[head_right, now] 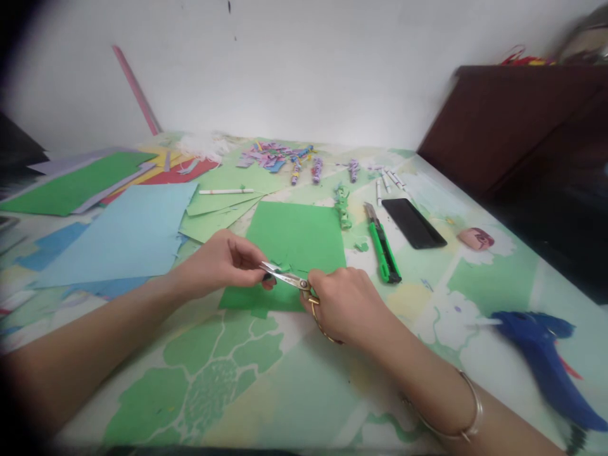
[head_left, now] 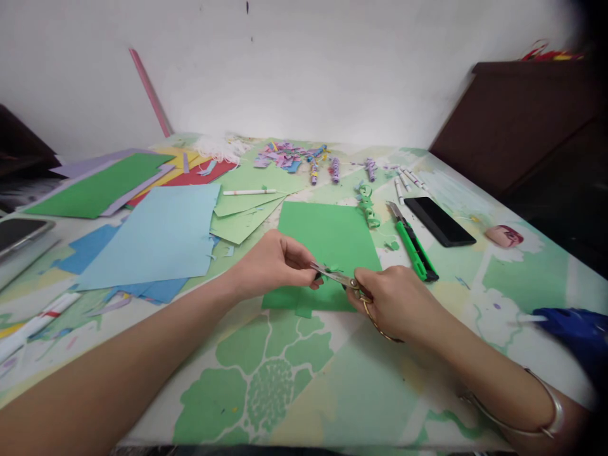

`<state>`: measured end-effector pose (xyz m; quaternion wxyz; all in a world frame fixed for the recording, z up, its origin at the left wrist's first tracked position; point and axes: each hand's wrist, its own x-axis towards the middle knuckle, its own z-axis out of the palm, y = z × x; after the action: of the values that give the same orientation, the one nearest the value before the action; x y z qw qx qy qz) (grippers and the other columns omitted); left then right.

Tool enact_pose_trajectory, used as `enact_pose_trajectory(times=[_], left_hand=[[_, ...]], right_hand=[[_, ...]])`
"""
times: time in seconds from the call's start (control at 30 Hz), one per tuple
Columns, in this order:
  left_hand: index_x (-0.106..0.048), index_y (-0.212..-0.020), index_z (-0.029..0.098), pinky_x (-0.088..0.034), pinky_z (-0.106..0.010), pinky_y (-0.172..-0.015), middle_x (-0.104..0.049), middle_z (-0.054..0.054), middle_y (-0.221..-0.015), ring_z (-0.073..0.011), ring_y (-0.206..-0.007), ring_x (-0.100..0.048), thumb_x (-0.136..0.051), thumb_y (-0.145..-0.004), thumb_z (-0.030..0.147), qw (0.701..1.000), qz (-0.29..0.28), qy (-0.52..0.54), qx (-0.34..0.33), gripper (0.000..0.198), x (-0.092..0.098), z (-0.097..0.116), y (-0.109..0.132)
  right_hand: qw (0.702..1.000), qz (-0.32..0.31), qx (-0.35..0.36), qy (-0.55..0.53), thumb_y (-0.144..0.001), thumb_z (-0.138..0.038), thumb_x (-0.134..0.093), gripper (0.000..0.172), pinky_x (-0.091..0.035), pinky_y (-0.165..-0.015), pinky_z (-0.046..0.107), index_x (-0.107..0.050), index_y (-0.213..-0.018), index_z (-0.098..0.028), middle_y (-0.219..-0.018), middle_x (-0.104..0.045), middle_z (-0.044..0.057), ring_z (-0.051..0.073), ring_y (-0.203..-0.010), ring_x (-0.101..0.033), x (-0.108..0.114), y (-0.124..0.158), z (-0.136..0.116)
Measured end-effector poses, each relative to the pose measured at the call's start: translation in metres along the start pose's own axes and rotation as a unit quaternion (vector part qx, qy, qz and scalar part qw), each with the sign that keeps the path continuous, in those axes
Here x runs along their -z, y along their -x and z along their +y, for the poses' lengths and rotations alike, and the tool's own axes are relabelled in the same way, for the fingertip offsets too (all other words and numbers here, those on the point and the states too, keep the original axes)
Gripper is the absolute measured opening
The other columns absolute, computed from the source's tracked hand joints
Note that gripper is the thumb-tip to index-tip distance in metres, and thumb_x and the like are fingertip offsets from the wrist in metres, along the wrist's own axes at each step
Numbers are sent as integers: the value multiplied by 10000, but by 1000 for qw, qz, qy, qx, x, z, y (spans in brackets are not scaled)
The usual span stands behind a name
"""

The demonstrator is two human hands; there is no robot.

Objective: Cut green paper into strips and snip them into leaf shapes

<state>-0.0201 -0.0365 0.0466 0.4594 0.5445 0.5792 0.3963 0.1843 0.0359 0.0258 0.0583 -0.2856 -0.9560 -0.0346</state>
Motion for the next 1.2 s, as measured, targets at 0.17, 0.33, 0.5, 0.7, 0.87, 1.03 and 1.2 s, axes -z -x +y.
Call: enact_pose_trajectory(times=[0.17, 0.33, 0.5, 0.7, 0.87, 1.03, 1.2], left_hand=[[-717, -662, 135, -509, -196, -587, -715, -22, -611, -129, -601, -659, -657, -658, 108, 1000, 2, 21, 1, 67, 1, -1, -1], [-707, -659, 126, -537, -245, -653, -724, -48, -626, -159, -633, -685, -672, -679, 131, 998, 23, 55, 17, 41, -1, -1, -1], [-692, -692, 114, -554, -281, -666, -731, -64, -645, -180, -620, -696, -700, -688, 166, 991, 37, 124, 29, 52, -3, -3, -3], [-666, -709, 110, -561, -306, -688, -730, -66, -652, -195, -638, -702, -719, -682, 188, 976, 52, 207, 39, 99, -7, -9, -6], [-625, -718, 106, -554, -307, -682, -726, -80, -654, -188, -625, -697, -694, -698, 179, 969, 55, 232, 62, 102, -12, -9, -6], [-522, -792, 152, -541, -330, -676, -696, -23, -665, -177, -607, -687, -587, -797, 233, 967, 1, 251, 38, 104, -19, -9, -5], [-405, -809, 192, -491, -279, -523, -577, 51, -508, -147, -453, -612, -449, -879, 266, 969, -26, 244, 21, 111, -29, -8, -1]], right_hand=[[1000, 7, -2, -30, -827, -322, -422, 289, -127, -480, 262, -472, -578, -185, -423, -397, -12, 107, -413, -260, 0, -1, 1], [989, 33, -76, -119, -831, -376, -435, 336, -199, -480, 236, -356, -560, -194, -436, -377, -32, 99, -425, -315, 1, -8, 10], [987, 18, -115, -107, -804, -410, -493, 292, -232, -486, 236, -448, -612, -194, -511, -511, 1, 130, -482, -431, 1, -12, 18], [981, -14, -166, -102, -778, -346, -529, 193, -268, -501, 240, -580, -871, -184, -578, -595, 29, 169, -541, -512, -2, -15, 27], [984, -35, -136, -112, -764, -225, -506, 226, -250, -494, 245, -608, -958, -170, -641, -608, 46, 168, -576, -516, 0, -15, 30], [986, -22, -113, -120, -762, -226, -500, 118, -214, -492, 254, -598, -743, -165, -572, -544, 31, 139, -516, -448, 2, -11, 26], [982, 16, -106, -152, -789, -234, -513, 205, -216, -513, 261, -521, -597, -164, -543, -516, 31, 136, -526, -446, 7, -10, 23]])
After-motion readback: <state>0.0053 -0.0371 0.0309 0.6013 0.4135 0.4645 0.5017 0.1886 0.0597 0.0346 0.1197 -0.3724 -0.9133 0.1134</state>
